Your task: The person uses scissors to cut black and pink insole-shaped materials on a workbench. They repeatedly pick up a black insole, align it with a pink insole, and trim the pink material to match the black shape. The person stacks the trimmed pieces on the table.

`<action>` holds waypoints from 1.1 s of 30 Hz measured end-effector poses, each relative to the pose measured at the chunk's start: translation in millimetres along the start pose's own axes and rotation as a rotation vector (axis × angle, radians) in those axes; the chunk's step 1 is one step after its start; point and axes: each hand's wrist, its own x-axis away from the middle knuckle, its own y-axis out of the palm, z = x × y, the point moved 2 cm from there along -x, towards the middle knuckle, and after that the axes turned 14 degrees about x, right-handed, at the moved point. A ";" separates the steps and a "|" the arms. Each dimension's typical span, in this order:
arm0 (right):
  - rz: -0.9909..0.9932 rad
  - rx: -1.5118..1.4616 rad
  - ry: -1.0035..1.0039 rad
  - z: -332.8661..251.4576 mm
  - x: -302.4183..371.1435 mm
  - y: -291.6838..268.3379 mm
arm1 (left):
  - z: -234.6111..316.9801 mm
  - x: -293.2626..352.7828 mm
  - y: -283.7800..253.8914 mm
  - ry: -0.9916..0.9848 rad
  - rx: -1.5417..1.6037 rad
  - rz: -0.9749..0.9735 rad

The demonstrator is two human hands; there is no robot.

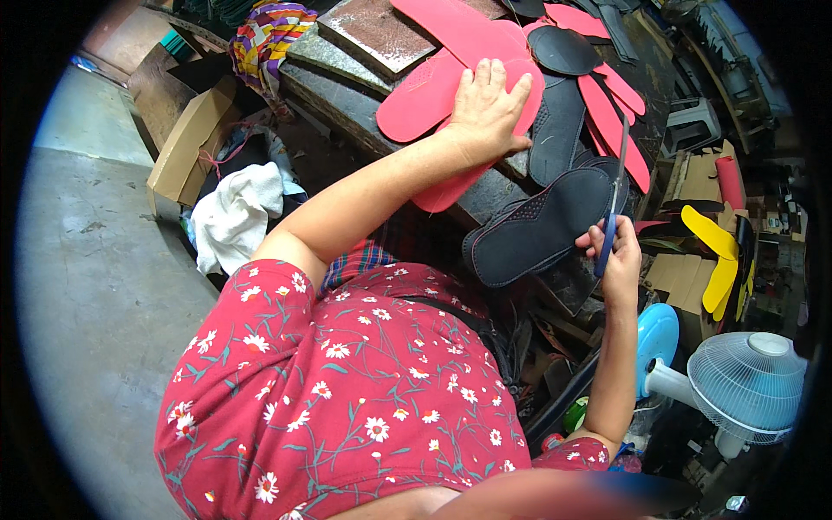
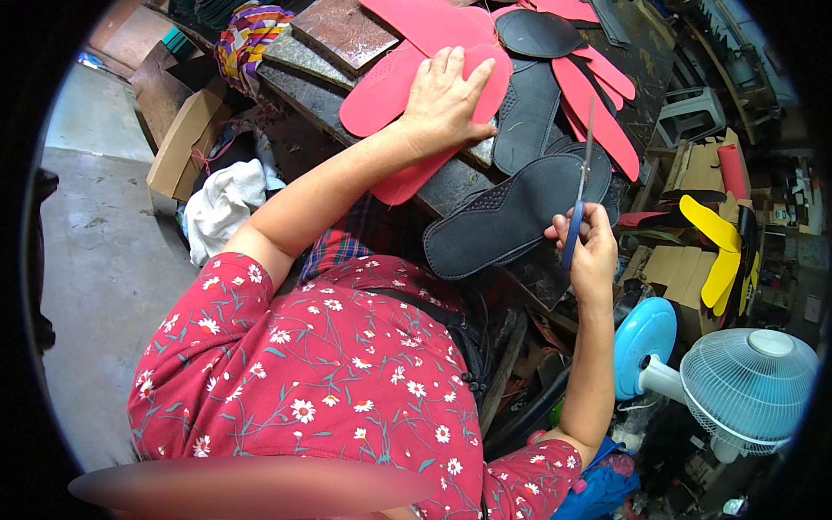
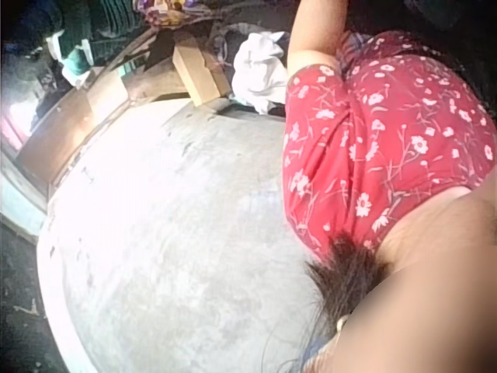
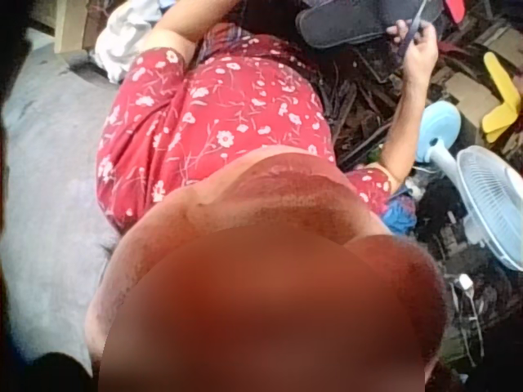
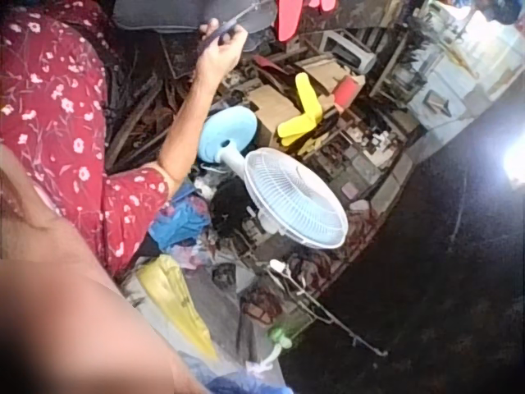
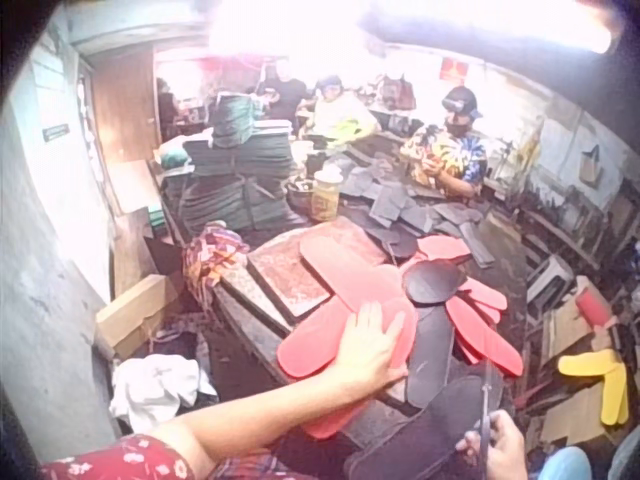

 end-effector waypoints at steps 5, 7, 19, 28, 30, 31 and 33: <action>-0.201 -0.077 0.010 -16.3 -15.3 0.5 | -2.0 2.3 -13.7 0.037 0.263 -0.092; -0.298 -0.127 0.030 -20.1 -23.2 1.6 | -8.2 2.9 -22.9 0.062 0.428 -0.086; -0.567 -0.237 0.138 -31.6 -62.7 13.4 | -41.7 8.2 -47.2 0.042 0.844 -0.127; -0.506 0.027 0.074 -46.3 -85.0 11.1 | -44.6 12.1 -45.5 0.232 0.521 -0.124; -0.488 0.158 0.076 -51.5 -90.6 8.5 | -44.8 12.2 -45.5 0.267 0.487 -0.113; -0.483 0.184 0.068 -54.3 -92.4 6.9 | -44.2 12.3 -45.5 0.285 0.469 -0.105; -0.428 0.242 0.075 -58.4 -97.0 6.1 | -41.3 12.9 -45.9 0.315 0.416 -0.073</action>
